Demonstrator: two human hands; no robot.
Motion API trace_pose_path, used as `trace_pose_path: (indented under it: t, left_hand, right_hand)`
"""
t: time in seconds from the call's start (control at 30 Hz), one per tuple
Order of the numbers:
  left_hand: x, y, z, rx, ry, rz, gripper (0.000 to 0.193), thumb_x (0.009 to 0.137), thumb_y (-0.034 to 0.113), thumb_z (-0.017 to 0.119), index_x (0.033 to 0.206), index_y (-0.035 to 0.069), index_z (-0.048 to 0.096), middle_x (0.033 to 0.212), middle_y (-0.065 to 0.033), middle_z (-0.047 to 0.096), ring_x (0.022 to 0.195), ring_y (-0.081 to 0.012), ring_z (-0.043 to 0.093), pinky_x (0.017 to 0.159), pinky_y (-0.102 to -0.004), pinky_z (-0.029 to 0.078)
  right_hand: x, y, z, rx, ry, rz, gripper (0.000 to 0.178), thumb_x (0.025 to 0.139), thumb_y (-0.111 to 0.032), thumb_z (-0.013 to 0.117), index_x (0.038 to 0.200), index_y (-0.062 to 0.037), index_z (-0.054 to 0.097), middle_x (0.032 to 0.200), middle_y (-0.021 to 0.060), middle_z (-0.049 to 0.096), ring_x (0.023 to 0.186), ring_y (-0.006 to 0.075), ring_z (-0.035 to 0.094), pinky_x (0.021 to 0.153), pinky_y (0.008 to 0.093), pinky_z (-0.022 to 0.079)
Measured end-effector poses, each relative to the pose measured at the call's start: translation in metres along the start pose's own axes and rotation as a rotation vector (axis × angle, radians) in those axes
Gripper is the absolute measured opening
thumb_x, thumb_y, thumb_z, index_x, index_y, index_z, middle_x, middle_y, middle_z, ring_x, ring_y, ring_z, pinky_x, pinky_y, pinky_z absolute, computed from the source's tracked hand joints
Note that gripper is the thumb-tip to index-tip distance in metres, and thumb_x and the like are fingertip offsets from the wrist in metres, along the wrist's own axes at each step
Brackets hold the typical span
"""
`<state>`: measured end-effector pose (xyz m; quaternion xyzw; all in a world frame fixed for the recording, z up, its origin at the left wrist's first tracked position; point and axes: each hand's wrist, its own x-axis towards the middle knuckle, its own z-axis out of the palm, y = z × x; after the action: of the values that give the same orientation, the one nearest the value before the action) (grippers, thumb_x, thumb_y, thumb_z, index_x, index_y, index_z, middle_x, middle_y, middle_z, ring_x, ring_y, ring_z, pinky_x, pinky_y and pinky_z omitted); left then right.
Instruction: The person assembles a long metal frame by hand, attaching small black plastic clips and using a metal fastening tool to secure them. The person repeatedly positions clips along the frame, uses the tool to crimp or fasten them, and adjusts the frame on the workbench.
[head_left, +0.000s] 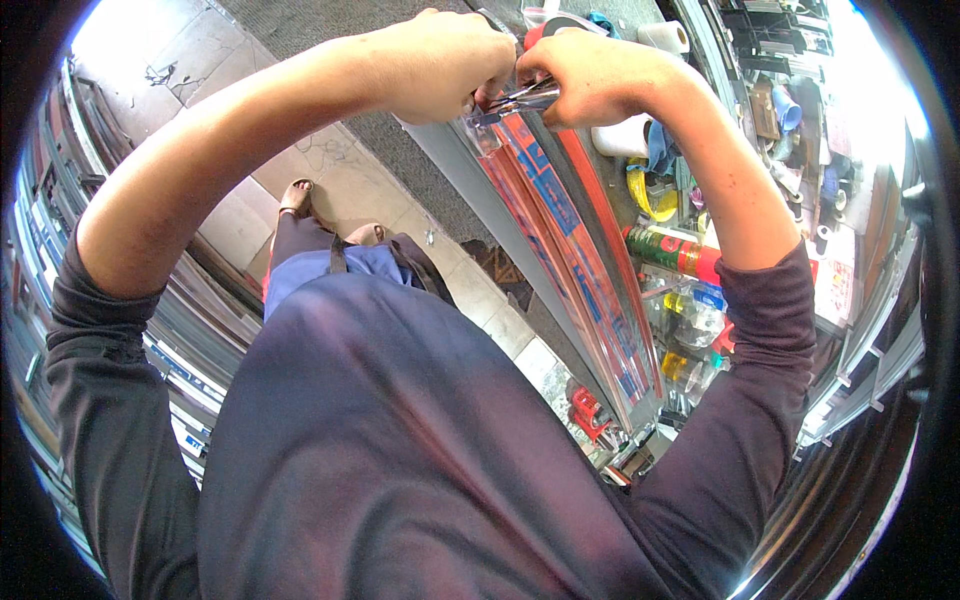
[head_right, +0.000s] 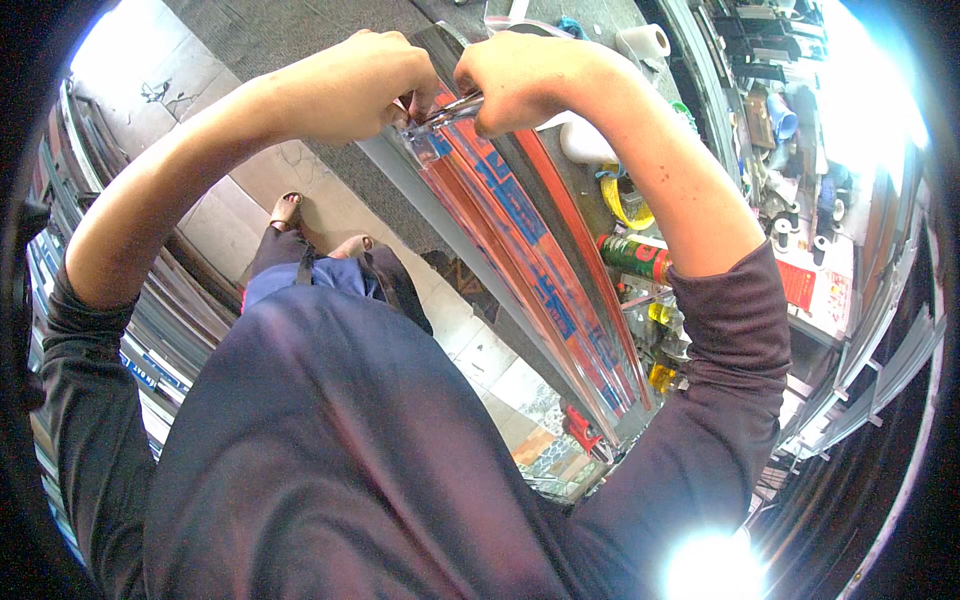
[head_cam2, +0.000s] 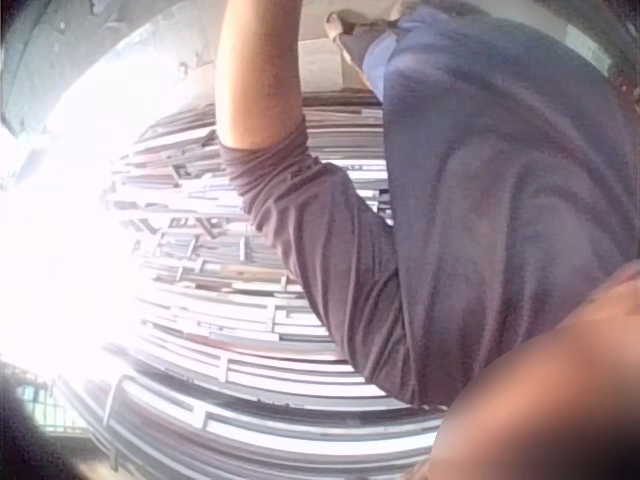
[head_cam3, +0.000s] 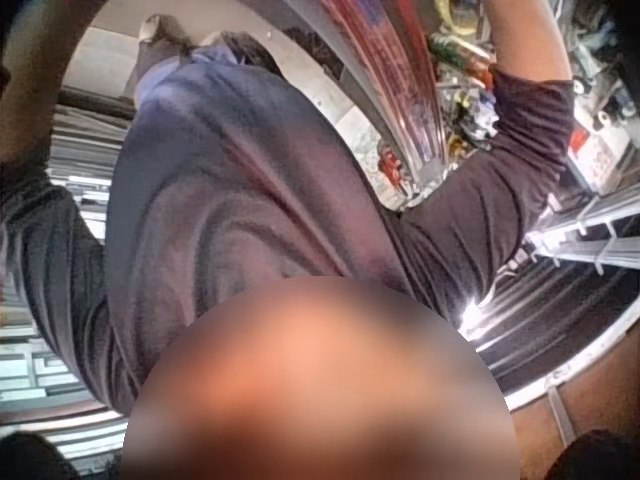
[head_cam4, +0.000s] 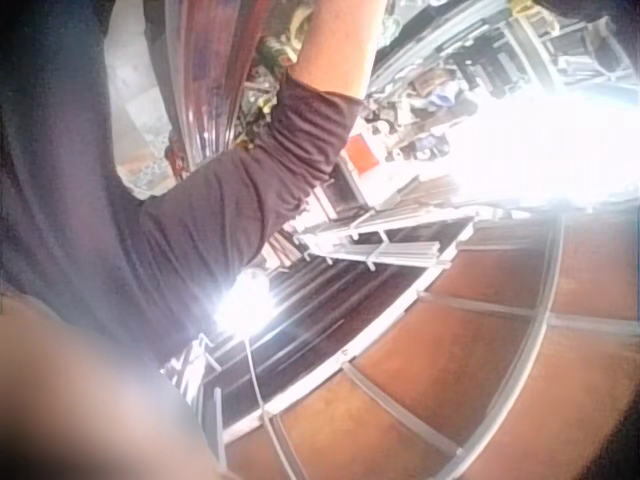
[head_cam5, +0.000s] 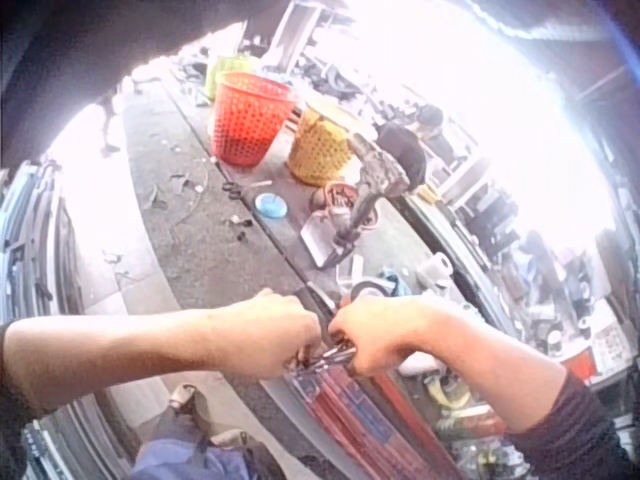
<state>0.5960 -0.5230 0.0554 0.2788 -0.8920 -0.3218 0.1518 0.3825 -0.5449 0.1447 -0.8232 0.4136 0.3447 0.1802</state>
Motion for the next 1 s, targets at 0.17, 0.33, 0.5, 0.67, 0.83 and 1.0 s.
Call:
trace_pose_path:
  t: [0.17, 0.33, 0.5, 0.67, 0.83, 1.0]
  left_hand:
    - [0.003, 0.000, -0.004, -0.004, -0.061, 0.002, 0.027, 0.081, -0.011, 0.076, 0.105, 0.001, 0.082, 0.104, -0.0235, 0.083, 0.108, -0.0408, 0.081, 0.094, -0.0501, 0.064]
    - [0.004, -0.007, -0.003, -0.055, -0.060, 0.016, 0.026, 0.082, -0.012, 0.075, 0.104, 0.000, 0.083, 0.101, -0.0236, 0.083, 0.105, -0.0408, 0.082, 0.093, -0.0485, 0.064]
    - [0.003, -0.009, -0.005, -0.087, -0.047, 0.047, 0.024, 0.084, -0.011, 0.073, 0.103, -0.001, 0.084, 0.099, -0.0229, 0.083, 0.098, -0.0408, 0.082, 0.089, -0.0474, 0.064]
    - [0.004, -0.008, -0.009, -0.080, -0.084, 0.028, 0.021, 0.084, -0.007, 0.075, 0.102, 0.000, 0.084, 0.096, -0.0224, 0.083, 0.094, -0.0397, 0.082, 0.085, -0.0459, 0.064]
    - [0.004, -0.011, -0.006, -0.105, -0.073, 0.053, 0.021, 0.083, -0.007, 0.074, 0.100, 0.000, 0.085, 0.095, -0.0227, 0.083, 0.095, -0.0382, 0.083, 0.085, -0.0447, 0.065]
    - [0.004, -0.013, -0.001, -0.141, -0.048, 0.027, 0.023, 0.081, -0.008, 0.074, 0.100, -0.001, 0.085, 0.096, -0.0231, 0.083, 0.096, -0.0386, 0.083, 0.086, -0.0449, 0.065]
  right_hand:
    - [0.006, 0.006, 0.000, -0.036, 0.027, -0.027, 0.038, 0.079, -0.011, 0.084, 0.115, 0.0000, 0.080, 0.101, 0.0230, 0.081, 0.099, 0.0387, 0.079, 0.091, 0.0469, 0.061]
    - [0.012, 0.003, -0.003, -0.068, 0.014, -0.019, 0.034, 0.078, -0.011, 0.085, 0.110, -0.0019, 0.081, 0.096, 0.0224, 0.080, 0.095, 0.0381, 0.079, 0.087, 0.0471, 0.061]
    - [0.006, -0.004, -0.005, -0.072, 0.046, -0.026, 0.034, 0.077, -0.009, 0.084, 0.110, -0.0010, 0.081, 0.093, 0.0227, 0.079, 0.093, 0.0389, 0.079, 0.087, 0.0475, 0.061]
    - [0.004, -0.007, -0.005, -0.027, 0.025, 0.023, 0.034, 0.080, -0.008, 0.084, 0.112, 0.0018, 0.080, 0.097, 0.0244, 0.081, 0.097, 0.0396, 0.080, 0.090, 0.0470, 0.062]
    - [0.004, -0.007, -0.001, -0.025, 0.036, 0.016, 0.035, 0.082, -0.013, 0.084, 0.114, 0.0021, 0.080, 0.101, 0.0258, 0.081, 0.100, 0.0400, 0.080, 0.093, 0.0466, 0.062]
    - [0.004, -0.008, -0.002, -0.031, 0.006, 0.023, 0.035, 0.083, -0.016, 0.084, 0.112, 0.0027, 0.080, 0.100, 0.0256, 0.081, 0.100, 0.0406, 0.080, 0.093, 0.0461, 0.063]
